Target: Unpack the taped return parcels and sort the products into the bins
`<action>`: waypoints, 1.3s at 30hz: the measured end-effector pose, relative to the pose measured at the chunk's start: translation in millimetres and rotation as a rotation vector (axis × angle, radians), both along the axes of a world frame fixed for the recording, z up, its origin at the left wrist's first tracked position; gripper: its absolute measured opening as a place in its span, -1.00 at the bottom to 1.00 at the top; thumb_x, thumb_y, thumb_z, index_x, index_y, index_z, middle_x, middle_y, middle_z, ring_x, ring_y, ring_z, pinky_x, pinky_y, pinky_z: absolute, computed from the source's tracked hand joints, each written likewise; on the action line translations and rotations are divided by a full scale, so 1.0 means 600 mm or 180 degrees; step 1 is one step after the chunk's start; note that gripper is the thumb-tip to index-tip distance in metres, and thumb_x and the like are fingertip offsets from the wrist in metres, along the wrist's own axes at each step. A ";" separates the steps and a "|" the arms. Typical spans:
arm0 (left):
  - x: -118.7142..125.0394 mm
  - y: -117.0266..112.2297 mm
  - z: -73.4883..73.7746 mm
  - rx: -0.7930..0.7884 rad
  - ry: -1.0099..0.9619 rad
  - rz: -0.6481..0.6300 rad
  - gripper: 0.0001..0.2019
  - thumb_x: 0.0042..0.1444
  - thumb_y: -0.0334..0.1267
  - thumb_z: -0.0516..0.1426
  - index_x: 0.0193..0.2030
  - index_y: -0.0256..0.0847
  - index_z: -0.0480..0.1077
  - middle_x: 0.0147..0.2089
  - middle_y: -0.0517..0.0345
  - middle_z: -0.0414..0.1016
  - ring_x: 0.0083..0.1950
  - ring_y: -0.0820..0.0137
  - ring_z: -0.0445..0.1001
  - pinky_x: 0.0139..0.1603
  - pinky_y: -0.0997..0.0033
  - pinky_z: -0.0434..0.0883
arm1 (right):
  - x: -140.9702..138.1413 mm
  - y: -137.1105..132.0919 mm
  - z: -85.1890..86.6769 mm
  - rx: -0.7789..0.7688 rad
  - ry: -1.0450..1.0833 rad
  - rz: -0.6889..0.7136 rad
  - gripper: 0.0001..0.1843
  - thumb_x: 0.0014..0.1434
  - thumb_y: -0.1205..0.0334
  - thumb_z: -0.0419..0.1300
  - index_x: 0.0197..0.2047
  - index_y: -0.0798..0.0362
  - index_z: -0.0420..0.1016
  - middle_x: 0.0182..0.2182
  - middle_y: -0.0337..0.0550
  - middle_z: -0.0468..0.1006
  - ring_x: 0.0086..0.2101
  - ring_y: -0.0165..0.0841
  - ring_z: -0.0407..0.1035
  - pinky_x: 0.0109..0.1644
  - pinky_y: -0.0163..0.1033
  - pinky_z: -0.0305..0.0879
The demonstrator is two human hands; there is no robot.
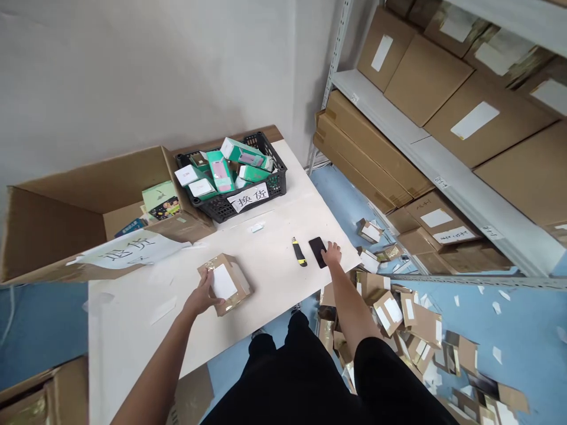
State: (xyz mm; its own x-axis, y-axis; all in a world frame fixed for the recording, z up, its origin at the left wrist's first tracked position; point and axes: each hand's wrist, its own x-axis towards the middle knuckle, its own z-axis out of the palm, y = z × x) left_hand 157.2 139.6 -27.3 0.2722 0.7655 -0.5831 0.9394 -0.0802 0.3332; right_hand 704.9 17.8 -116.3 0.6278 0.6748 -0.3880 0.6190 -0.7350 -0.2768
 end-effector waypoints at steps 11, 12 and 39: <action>0.000 0.000 -0.008 -0.0040 -0.0164 0.0146 0.39 -0.18 -0.07 0.45 0.63 -0.18 -0.37 0.68 -0.19 -0.43 0.62 -0.10 -0.06 0.39 0.11 0.37 | -0.096 0.009 -0.021 0.0791 0.0274 0.0366 -0.38 0.36 0.19 0.05 0.45 0.08 0.24 0.36 0.16 0.30 0.34 0.00 0.14 0.39 0.09 0.16; 0.000 -0.001 -0.007 -0.0036 -0.0188 0.0150 0.39 -0.18 -0.08 0.45 0.63 -0.19 -0.37 0.68 -0.20 -0.43 0.63 -0.10 -0.07 0.40 0.09 0.36 | -0.119 0.012 -0.024 0.0820 0.0443 0.0633 -0.39 0.36 0.19 0.06 0.44 0.07 0.26 0.32 0.14 0.36 0.32 -0.02 0.17 0.38 0.06 0.18; 0.010 -0.036 -0.011 -0.0079 -0.0373 0.0144 0.48 -0.20 -0.04 0.50 0.61 0.11 -0.51 0.67 -0.09 -0.54 0.39 -0.08 0.40 0.24 0.12 0.44 | -0.679 0.200 0.189 0.0289 0.0801 0.2020 -0.29 0.34 0.46 0.04 0.52 0.00 0.13 0.23 0.06 0.52 0.17 -0.17 0.47 0.24 -0.16 0.33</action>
